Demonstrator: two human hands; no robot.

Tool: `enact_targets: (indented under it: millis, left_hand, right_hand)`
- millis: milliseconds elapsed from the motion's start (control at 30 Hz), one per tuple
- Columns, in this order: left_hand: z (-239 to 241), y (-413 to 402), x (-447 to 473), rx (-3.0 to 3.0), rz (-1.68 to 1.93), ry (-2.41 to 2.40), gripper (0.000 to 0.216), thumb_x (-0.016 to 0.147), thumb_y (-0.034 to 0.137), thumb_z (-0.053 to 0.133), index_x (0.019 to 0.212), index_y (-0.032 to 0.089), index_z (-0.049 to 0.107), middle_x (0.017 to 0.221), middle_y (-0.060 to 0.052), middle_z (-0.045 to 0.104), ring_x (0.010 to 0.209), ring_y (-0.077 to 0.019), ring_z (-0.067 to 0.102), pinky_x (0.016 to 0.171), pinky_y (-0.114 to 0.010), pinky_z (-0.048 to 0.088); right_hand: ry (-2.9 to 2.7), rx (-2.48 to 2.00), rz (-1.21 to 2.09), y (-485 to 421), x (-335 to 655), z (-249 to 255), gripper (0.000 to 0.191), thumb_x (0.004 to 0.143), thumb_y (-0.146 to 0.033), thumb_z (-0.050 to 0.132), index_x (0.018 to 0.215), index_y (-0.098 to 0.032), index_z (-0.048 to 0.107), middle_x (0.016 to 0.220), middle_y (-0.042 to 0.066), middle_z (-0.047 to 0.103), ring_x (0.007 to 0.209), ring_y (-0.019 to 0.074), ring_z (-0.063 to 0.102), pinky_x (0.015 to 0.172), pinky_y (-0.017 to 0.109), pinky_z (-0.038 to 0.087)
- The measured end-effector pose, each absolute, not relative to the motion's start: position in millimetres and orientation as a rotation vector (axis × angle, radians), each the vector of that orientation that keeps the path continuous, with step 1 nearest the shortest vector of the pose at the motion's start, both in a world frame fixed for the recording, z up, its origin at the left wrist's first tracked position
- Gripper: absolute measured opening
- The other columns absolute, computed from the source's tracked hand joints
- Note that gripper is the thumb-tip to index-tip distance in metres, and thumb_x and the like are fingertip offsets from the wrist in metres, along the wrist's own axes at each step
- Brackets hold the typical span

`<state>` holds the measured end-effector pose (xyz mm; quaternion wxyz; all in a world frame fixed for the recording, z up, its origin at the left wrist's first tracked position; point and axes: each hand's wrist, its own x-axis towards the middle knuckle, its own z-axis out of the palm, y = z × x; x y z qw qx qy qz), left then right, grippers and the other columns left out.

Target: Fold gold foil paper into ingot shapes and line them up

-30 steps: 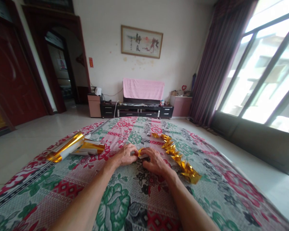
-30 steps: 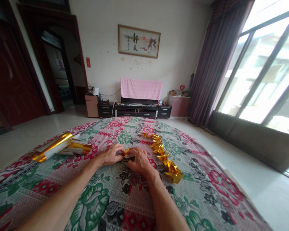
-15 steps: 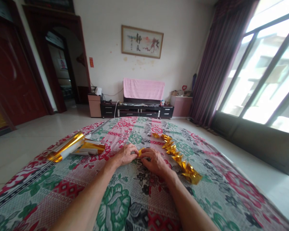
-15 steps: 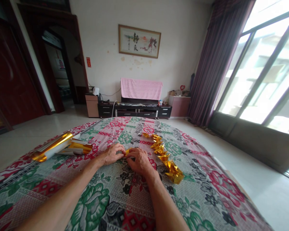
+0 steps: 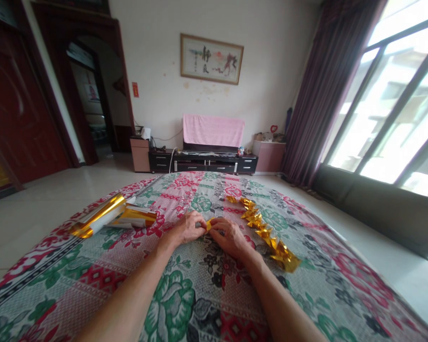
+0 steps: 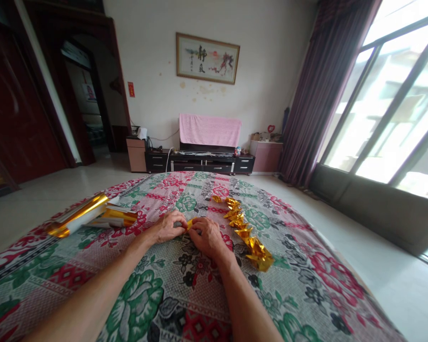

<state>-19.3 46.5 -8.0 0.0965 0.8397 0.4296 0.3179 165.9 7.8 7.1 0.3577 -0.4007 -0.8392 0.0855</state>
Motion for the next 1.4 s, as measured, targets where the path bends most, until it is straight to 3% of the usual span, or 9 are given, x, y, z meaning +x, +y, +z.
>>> enact_targets:
  millis: [500,1400]
  left_hand:
    - [6.0,36.5,-15.6,2.49,0.836,1.329,0.014,0.065,0.016,0.056,0.073,0.02,0.067,0.085,-0.002,0.064,0.086,-0.0159,0.056,0.084,-0.026,0.043]
    - [6.4,33.3,-12.5,2.453,0.856,1.39,0.015,0.064,0.014,0.056,0.072,0.02,0.067,0.084,-0.003,0.062,0.087,-0.017,0.055,0.087,-0.03,0.042]
  right_hand:
    - [-2.027,-1.216,0.181,10.3,155.8,3.1,0.013,0.072,-0.019,0.058,0.061,-0.02,0.064,0.089,0.003,0.066,0.081,0.0144,0.061,0.077,0.024,0.045]
    - [-1.994,-1.297,0.166,5.7,150.7,5.1,0.011,0.069,-0.014,0.054,0.063,-0.018,0.062,0.091,0.006,0.065,0.084,0.0168,0.06,0.08,0.028,0.045]
